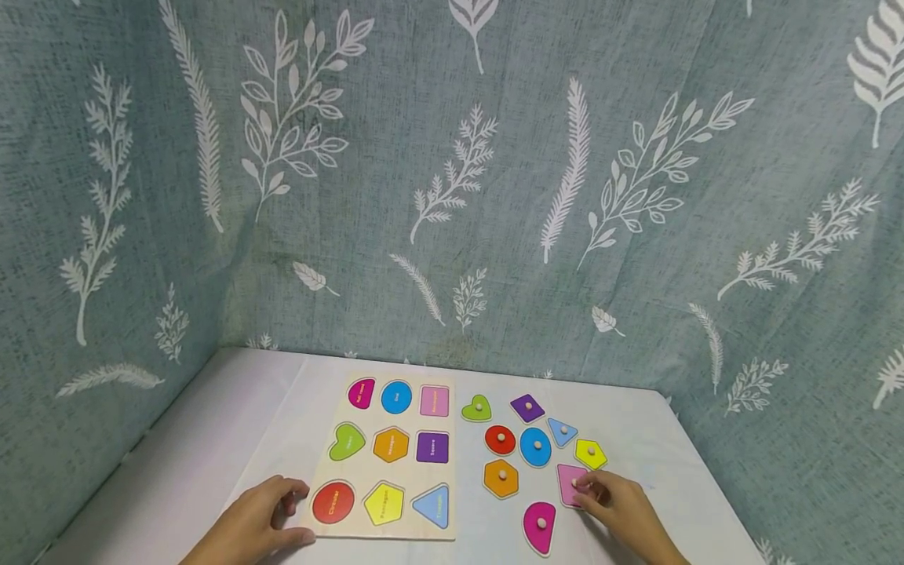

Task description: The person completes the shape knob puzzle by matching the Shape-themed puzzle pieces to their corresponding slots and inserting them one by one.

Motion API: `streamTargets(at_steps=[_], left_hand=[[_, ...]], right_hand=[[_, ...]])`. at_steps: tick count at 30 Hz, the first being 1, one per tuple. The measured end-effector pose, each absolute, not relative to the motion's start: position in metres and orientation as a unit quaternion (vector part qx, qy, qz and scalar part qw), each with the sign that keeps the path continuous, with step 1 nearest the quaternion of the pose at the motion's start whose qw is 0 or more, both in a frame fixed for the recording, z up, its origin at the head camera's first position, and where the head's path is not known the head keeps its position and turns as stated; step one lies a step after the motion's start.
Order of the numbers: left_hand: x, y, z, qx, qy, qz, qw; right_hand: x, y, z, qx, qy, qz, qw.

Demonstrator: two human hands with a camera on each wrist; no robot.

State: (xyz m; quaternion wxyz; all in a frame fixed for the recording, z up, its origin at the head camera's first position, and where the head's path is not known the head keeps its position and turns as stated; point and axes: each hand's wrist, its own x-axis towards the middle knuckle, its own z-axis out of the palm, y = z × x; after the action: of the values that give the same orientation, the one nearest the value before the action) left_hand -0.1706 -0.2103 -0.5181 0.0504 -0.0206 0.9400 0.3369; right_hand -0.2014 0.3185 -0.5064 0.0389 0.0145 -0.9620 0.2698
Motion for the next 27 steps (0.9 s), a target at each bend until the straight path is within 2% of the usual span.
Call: streamTargets(at_steps=[10,27], left_hand=[[-0.171,-0.212,-0.518,-0.022,0.938,0.342,0.053],[-0.168,-0.211,-0.521,-0.021,0.938,0.345,0.038]], right_hand=[[-0.209,0.317,-0.509,0.001,-0.961,0.277,0.029],[-0.224,0.32,-0.508,-0.006,-0.953,0.3,0.045]])
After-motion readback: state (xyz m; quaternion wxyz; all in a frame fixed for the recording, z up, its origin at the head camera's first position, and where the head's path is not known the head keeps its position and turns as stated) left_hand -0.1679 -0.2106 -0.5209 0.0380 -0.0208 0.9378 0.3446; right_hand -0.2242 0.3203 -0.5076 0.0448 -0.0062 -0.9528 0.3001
